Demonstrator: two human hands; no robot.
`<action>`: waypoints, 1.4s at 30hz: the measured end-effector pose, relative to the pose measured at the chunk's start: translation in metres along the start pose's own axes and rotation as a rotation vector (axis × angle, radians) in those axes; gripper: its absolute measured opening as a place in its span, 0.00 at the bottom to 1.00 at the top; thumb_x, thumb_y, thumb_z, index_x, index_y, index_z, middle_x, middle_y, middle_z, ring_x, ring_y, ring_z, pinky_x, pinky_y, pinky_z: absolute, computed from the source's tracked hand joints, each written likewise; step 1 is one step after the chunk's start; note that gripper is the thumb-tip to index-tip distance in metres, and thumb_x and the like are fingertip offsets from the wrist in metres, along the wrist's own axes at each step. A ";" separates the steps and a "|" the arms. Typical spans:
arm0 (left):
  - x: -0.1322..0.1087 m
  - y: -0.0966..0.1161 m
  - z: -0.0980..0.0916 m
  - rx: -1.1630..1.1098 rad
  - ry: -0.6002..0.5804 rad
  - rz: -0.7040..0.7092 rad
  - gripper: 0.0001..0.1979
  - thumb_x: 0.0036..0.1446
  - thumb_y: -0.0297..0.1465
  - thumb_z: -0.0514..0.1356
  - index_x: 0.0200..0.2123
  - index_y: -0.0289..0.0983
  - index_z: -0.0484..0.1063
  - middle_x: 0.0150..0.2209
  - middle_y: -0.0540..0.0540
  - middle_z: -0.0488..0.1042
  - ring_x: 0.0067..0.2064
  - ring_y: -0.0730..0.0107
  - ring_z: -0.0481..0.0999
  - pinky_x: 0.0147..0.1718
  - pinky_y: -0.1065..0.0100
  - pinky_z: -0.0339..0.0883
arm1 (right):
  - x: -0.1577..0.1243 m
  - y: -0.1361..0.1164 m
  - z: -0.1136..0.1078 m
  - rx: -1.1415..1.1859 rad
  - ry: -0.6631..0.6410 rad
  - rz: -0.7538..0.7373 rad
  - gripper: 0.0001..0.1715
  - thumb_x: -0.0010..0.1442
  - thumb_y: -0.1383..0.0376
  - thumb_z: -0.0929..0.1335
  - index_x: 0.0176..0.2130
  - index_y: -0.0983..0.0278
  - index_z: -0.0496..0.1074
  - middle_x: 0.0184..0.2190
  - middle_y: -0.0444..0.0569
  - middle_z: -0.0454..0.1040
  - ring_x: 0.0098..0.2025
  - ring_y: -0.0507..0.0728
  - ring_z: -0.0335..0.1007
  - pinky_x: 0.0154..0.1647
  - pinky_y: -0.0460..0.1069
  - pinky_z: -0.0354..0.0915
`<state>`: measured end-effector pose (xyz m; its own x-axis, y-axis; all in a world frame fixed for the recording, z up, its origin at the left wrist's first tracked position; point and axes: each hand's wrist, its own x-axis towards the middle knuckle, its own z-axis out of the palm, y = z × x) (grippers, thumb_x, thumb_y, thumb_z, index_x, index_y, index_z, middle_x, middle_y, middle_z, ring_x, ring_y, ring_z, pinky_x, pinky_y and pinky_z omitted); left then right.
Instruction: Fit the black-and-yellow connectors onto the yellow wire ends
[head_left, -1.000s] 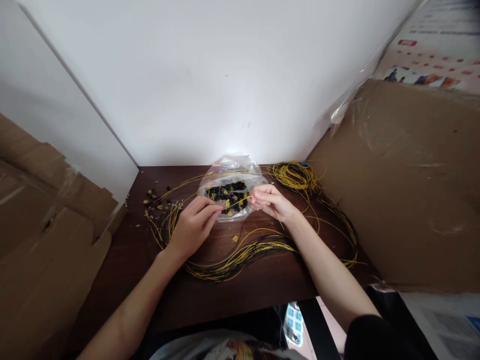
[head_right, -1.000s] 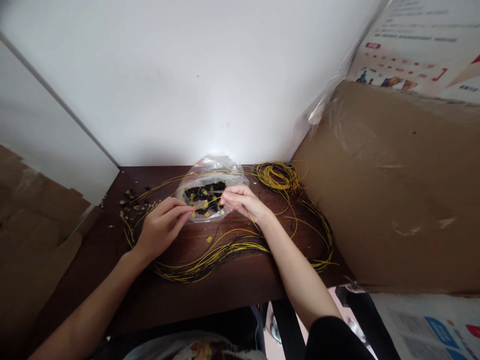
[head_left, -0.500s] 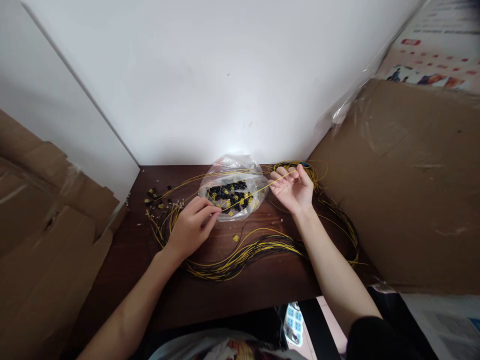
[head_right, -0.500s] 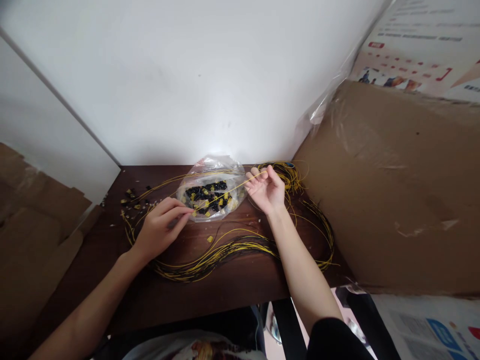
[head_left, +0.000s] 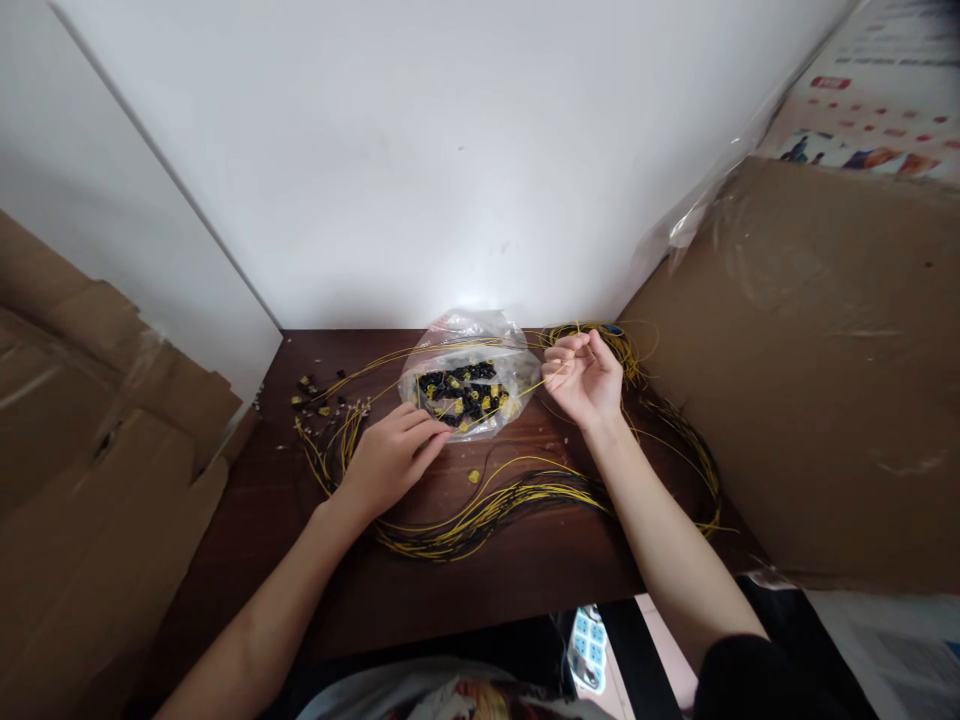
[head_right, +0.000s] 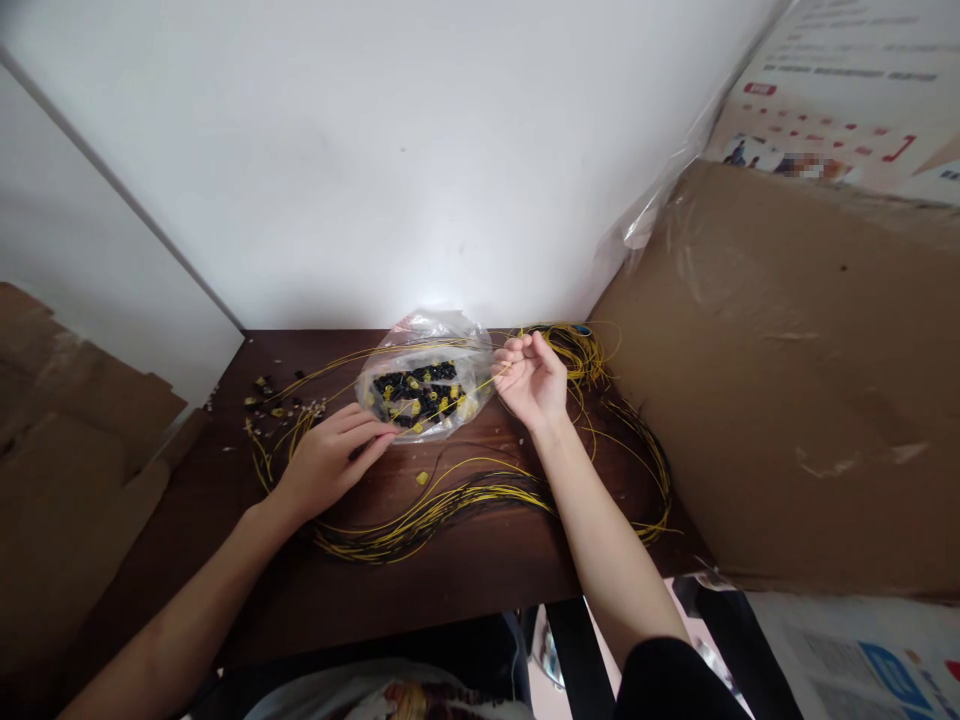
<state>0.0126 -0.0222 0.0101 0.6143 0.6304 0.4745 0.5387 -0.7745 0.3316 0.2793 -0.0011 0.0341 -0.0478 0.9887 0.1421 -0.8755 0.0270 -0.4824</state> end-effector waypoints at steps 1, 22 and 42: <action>0.000 0.000 0.001 0.006 -0.003 -0.009 0.10 0.61 0.30 0.53 0.37 0.35 0.74 0.34 0.45 0.75 0.38 0.67 0.69 0.38 0.66 0.65 | 0.000 0.000 0.001 0.001 0.007 -0.001 0.09 0.57 0.65 0.66 0.25 0.61 0.69 0.23 0.39 0.71 0.26 0.45 0.65 0.24 0.41 0.64; 0.007 0.006 0.014 -0.135 0.080 -0.093 0.07 0.57 0.26 0.56 0.32 0.36 0.74 0.33 0.46 0.71 0.38 0.67 0.68 0.40 0.65 0.64 | 0.002 0.034 0.005 -0.697 0.048 0.104 0.12 0.44 0.65 0.74 0.31 0.67 0.76 0.23 0.45 0.75 0.24 0.47 0.69 0.23 0.41 0.64; 0.016 -0.007 0.036 -0.024 0.047 -0.213 0.06 0.56 0.27 0.57 0.36 0.35 0.73 0.36 0.45 0.65 0.40 0.64 0.67 0.41 0.62 0.65 | -0.001 0.085 0.001 -1.120 0.022 -0.134 0.13 0.47 0.56 0.72 0.28 0.65 0.75 0.20 0.42 0.70 0.22 0.48 0.59 0.26 0.46 0.58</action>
<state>0.0393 -0.0049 -0.0143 0.4599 0.7775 0.4289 0.6392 -0.6251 0.4479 0.2044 -0.0004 -0.0067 0.0325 0.9700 0.2410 0.0522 0.2391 -0.9696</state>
